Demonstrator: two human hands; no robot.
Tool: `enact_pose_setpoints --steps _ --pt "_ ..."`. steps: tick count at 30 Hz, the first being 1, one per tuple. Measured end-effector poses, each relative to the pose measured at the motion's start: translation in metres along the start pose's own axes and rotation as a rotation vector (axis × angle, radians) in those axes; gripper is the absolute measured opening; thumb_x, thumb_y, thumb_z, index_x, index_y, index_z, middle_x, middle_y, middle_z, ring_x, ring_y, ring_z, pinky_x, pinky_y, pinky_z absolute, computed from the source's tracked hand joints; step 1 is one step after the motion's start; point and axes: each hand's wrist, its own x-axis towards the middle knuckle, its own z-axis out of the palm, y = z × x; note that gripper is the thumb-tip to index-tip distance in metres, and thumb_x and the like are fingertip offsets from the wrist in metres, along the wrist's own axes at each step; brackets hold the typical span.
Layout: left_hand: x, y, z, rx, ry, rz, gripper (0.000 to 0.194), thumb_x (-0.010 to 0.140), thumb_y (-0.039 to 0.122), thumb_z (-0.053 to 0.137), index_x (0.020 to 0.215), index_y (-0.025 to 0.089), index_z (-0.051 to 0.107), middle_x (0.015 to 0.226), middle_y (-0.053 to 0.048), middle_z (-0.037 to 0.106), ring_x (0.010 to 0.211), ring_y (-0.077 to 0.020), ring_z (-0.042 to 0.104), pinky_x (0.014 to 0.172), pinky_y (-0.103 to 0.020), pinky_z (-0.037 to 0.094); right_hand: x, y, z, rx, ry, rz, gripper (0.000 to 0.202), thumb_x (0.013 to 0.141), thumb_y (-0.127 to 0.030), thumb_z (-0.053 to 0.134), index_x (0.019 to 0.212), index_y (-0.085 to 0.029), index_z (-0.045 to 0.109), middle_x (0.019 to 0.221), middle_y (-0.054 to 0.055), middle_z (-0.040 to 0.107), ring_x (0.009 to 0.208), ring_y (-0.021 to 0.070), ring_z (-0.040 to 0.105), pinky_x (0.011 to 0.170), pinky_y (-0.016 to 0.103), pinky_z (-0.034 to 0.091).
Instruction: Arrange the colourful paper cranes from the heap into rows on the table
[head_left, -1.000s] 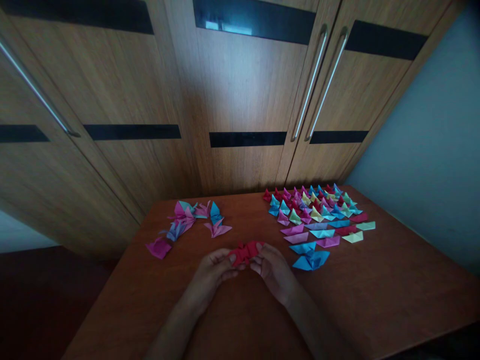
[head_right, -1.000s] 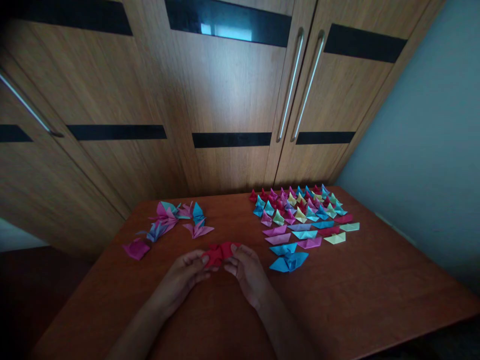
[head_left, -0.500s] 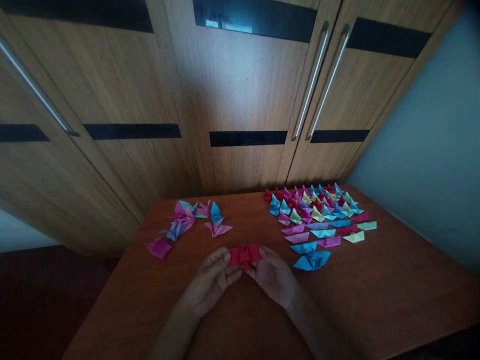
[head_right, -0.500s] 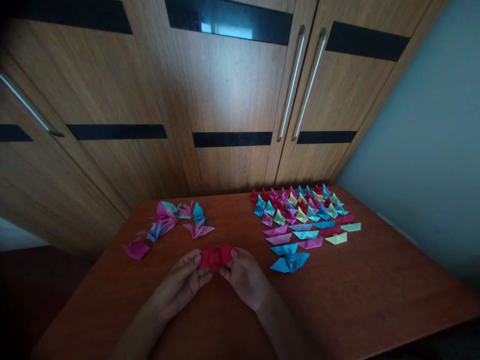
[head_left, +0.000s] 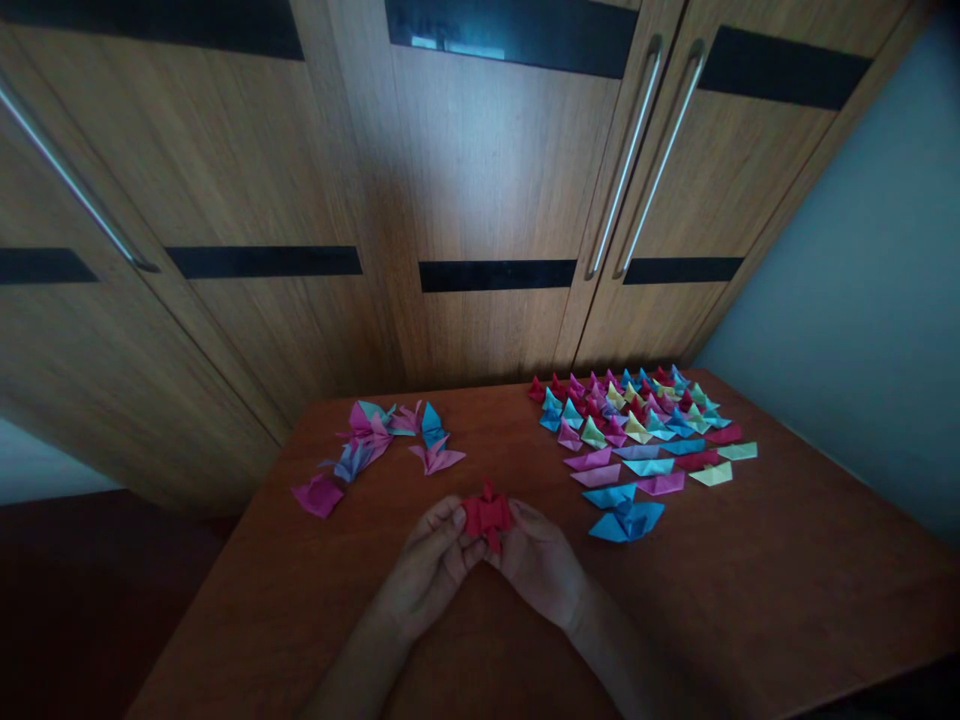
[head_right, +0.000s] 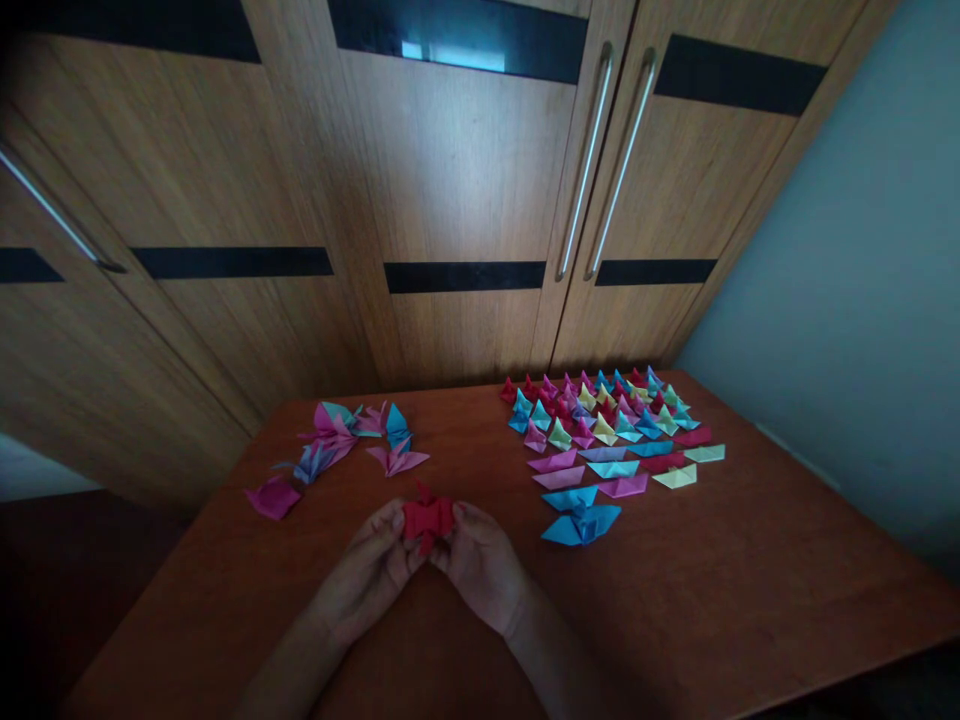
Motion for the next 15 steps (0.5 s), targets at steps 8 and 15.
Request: enact_pose_setpoints --steps 8,15 --pt "-0.001 -0.0026 -0.0038 0.002 -0.059 -0.036 0.013 0.077 0.024 0.073 0.084 0.014 0.067 0.079 -0.002 0.071 0.063 -0.0096 0.064 0.065 -0.02 0.052 0.0002 0.0048 -0.0043 -0.073 -0.039 -0.022 0.025 0.081 -0.037 0.063 0.095 -0.017 0.069 0.094 0.008 0.067 0.087 0.0199 0.06 0.083 0.035 0.044" --pt "-0.0026 -0.0028 -0.0027 -0.018 -0.045 -0.051 0.012 0.075 0.023 0.074 0.082 0.016 0.067 0.086 -0.003 0.072 0.067 -0.0111 0.064 0.066 -0.022 0.051 0.0002 0.005 -0.0019 -0.096 -0.037 -0.032 0.028 0.08 -0.039 0.064 0.098 -0.018 0.069 0.1 0.008 0.066 0.09 0.0206 0.06 0.081 0.034 0.045"
